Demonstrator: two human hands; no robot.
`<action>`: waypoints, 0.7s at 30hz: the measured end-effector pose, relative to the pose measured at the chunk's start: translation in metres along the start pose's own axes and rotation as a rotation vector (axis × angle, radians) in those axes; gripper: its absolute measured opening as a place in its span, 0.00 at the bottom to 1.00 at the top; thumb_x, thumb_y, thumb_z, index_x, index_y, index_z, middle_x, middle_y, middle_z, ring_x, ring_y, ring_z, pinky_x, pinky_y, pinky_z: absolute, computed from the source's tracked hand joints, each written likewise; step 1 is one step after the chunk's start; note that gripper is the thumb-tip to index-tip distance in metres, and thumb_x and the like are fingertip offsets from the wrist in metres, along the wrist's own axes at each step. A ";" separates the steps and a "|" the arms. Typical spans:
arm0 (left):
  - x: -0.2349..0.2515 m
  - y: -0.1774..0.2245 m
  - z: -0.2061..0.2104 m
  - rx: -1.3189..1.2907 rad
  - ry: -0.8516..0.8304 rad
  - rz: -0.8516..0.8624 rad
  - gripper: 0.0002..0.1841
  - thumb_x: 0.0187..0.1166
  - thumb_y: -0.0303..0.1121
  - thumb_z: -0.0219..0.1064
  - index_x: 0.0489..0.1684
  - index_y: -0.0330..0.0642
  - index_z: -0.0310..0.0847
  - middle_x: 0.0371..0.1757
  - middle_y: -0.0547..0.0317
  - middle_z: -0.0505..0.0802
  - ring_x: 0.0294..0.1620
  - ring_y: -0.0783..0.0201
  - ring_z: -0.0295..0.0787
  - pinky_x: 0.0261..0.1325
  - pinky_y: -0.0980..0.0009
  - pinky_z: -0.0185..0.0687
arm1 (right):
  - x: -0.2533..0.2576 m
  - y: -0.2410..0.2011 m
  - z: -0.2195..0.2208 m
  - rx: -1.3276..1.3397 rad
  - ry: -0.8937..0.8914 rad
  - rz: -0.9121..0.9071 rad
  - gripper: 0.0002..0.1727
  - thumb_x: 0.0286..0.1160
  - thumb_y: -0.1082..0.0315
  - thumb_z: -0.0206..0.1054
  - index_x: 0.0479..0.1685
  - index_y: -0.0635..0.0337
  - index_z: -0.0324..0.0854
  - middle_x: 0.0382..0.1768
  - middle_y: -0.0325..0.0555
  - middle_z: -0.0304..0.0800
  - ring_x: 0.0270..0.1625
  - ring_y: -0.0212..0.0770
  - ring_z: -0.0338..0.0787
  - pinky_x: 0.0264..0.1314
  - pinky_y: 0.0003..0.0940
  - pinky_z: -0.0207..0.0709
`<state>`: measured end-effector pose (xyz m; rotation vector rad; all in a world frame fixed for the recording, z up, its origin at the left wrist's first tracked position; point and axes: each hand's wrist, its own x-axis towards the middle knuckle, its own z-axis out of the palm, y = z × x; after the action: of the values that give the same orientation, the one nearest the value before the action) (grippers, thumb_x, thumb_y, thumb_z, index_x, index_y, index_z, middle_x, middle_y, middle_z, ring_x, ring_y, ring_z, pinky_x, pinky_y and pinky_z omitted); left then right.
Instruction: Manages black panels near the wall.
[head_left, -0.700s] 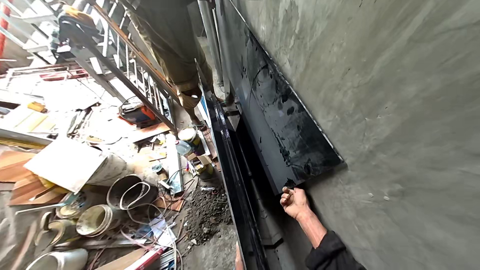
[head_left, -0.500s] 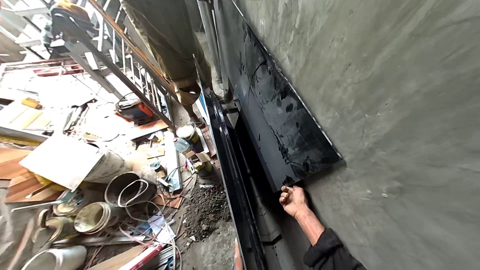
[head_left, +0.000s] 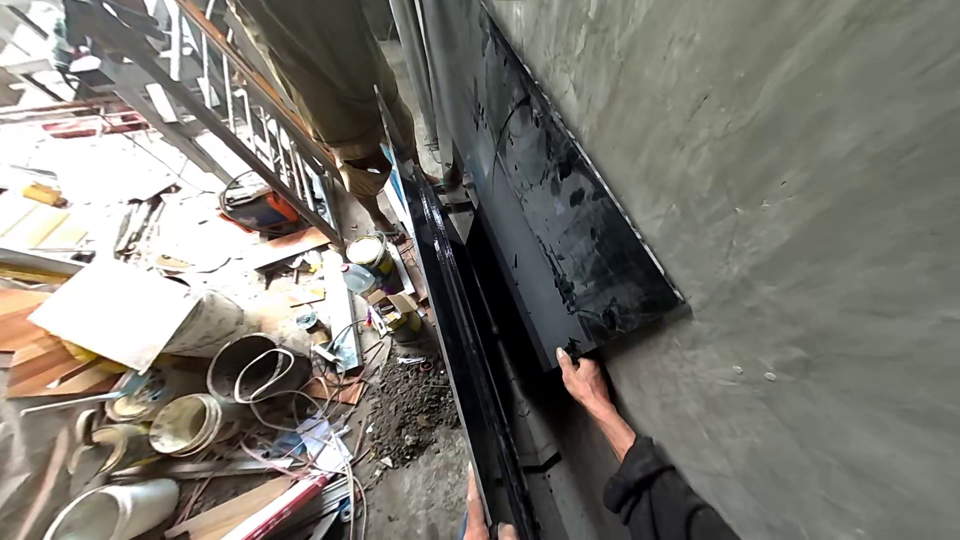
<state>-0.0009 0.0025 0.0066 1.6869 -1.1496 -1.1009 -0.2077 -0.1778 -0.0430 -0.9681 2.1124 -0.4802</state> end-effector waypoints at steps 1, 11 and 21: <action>0.000 0.000 -0.001 0.006 -0.006 -0.002 0.46 0.57 0.14 0.59 0.88 0.19 0.49 0.81 0.28 0.76 0.80 0.65 0.79 0.81 0.74 0.70 | 0.001 0.002 0.002 -0.026 0.045 -0.053 0.31 0.90 0.46 0.56 0.54 0.70 0.88 0.53 0.64 0.93 0.61 0.58 0.92 0.69 0.58 0.78; 0.001 -0.001 0.002 0.011 -0.021 -0.006 0.46 0.58 0.14 0.60 0.88 0.19 0.49 0.84 0.27 0.73 0.84 0.58 0.75 0.85 0.68 0.67 | 0.012 0.015 0.022 -0.072 0.171 -0.159 0.33 0.93 0.47 0.50 0.52 0.71 0.88 0.49 0.66 0.94 0.59 0.60 0.93 0.68 0.58 0.79; 0.000 -0.003 0.007 0.008 0.013 0.004 0.46 0.55 0.16 0.60 0.88 0.19 0.51 0.82 0.29 0.75 0.81 0.65 0.77 0.82 0.75 0.68 | 0.012 0.014 0.023 -0.136 0.214 -0.199 0.33 0.94 0.48 0.46 0.52 0.68 0.90 0.48 0.63 0.95 0.58 0.57 0.94 0.66 0.55 0.81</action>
<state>-0.0069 0.0023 0.0021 1.6952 -1.1502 -1.0830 -0.2024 -0.1784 -0.0722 -1.2615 2.2735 -0.5673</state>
